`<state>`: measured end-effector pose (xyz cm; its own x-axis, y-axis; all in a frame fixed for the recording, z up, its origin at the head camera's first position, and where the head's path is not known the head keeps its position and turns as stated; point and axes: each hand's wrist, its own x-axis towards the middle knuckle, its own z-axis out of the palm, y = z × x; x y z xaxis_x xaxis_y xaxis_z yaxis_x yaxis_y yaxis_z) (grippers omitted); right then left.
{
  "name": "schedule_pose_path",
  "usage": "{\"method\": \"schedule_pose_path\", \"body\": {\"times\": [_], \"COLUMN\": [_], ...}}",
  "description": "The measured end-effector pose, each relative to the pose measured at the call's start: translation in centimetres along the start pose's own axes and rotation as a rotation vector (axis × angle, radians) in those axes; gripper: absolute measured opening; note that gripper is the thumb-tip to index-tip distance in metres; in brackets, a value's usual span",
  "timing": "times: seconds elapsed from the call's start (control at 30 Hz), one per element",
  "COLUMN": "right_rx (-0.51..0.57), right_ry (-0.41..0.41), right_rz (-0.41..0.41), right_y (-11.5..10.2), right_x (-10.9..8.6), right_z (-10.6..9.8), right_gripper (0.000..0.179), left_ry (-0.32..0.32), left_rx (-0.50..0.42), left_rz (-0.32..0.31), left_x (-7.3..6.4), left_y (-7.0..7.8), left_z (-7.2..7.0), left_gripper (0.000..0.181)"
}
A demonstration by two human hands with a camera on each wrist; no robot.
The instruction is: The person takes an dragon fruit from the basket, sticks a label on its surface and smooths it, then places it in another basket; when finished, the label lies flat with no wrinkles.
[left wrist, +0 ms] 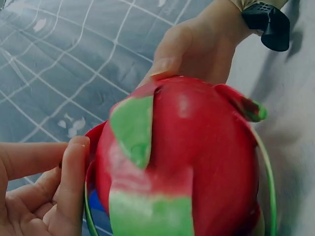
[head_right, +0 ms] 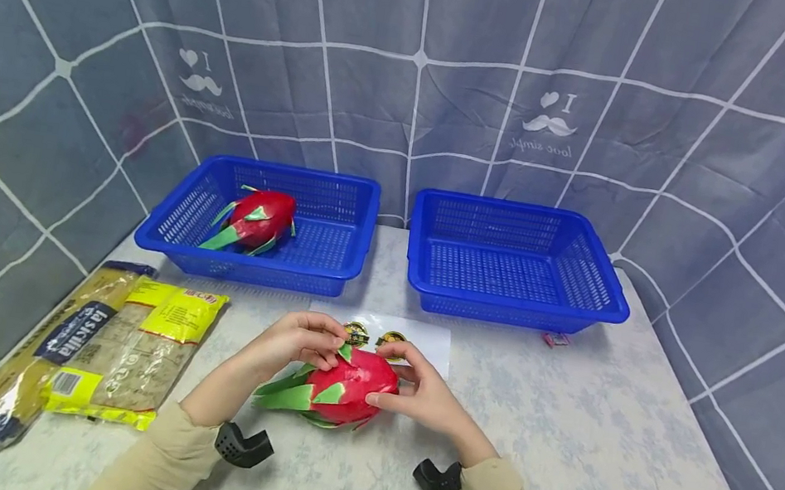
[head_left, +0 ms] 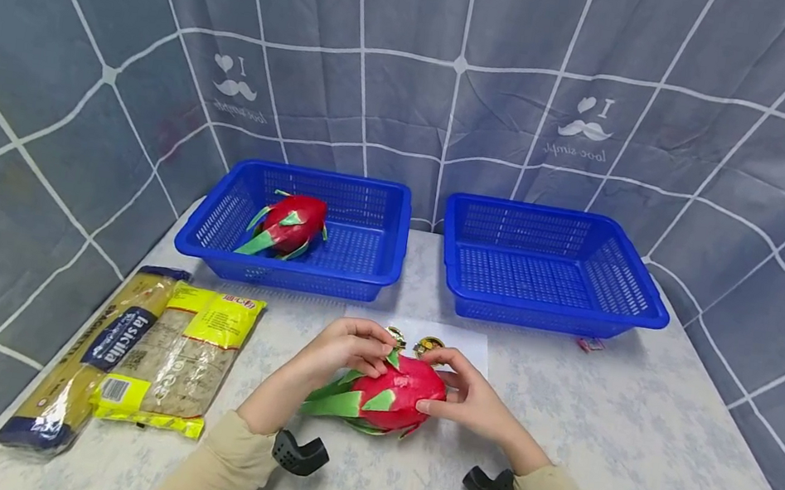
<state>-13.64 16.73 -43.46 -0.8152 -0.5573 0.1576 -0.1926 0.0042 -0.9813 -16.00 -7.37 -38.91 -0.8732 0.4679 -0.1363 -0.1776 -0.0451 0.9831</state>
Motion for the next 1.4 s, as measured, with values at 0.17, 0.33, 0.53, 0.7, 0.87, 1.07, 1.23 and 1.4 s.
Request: {"method": "schedule_pose_path", "body": {"times": [0.17, 0.33, 0.53, 0.7, 0.87, 1.07, 1.23, 1.4], "right_rx": [-0.01, -0.04, -0.024, 0.001, -0.093, -0.192, -0.356, -0.445], "right_ry": [-0.006, 0.008, -0.015, -0.06, -0.086, 0.049, 0.21, 0.258], "right_rz": [0.01, 0.017, 0.028, 0.04, 0.014, 0.091, 0.216, 0.313], "right_y": [0.6, 0.9, 1.1, 1.3, 1.1, 0.2, -0.2, 0.3], "right_x": [0.1, 0.2, 0.2, 0.2, 0.1, 0.8, 2.1, 3.1], "right_z": [-0.1, -0.2, -0.6, -1.1, -1.9, -3.1, -3.7, -3.9], "right_gripper": [0.052, 0.053, 0.058, 0.064, 0.057, 0.038, 0.035, 0.035], "left_ry": [0.0, 0.033, 0.066, 0.061, 0.066, 0.102, 0.128, 0.136], "left_rx": [0.048, 0.137, 0.245, 0.34, 0.376, 0.383, 0.347, 0.333], "left_rz": [-0.014, -0.009, 0.043, 0.115, 0.13, 0.102, 0.134, 0.12], "left_x": [0.4, 0.8, 1.1, 1.1, 1.0, 0.9, 1.2, 1.6], "left_y": [-0.8, -1.4, -1.8, -1.9, -1.8, -1.5, -1.9, -2.7], "left_z": [-0.7, -1.3, -1.7, -2.0, -2.3, -2.7, -3.2, -3.5], "left_gripper": [0.03, 0.022, 0.022, 0.022, 0.023, 0.029, 0.027, 0.028]}}
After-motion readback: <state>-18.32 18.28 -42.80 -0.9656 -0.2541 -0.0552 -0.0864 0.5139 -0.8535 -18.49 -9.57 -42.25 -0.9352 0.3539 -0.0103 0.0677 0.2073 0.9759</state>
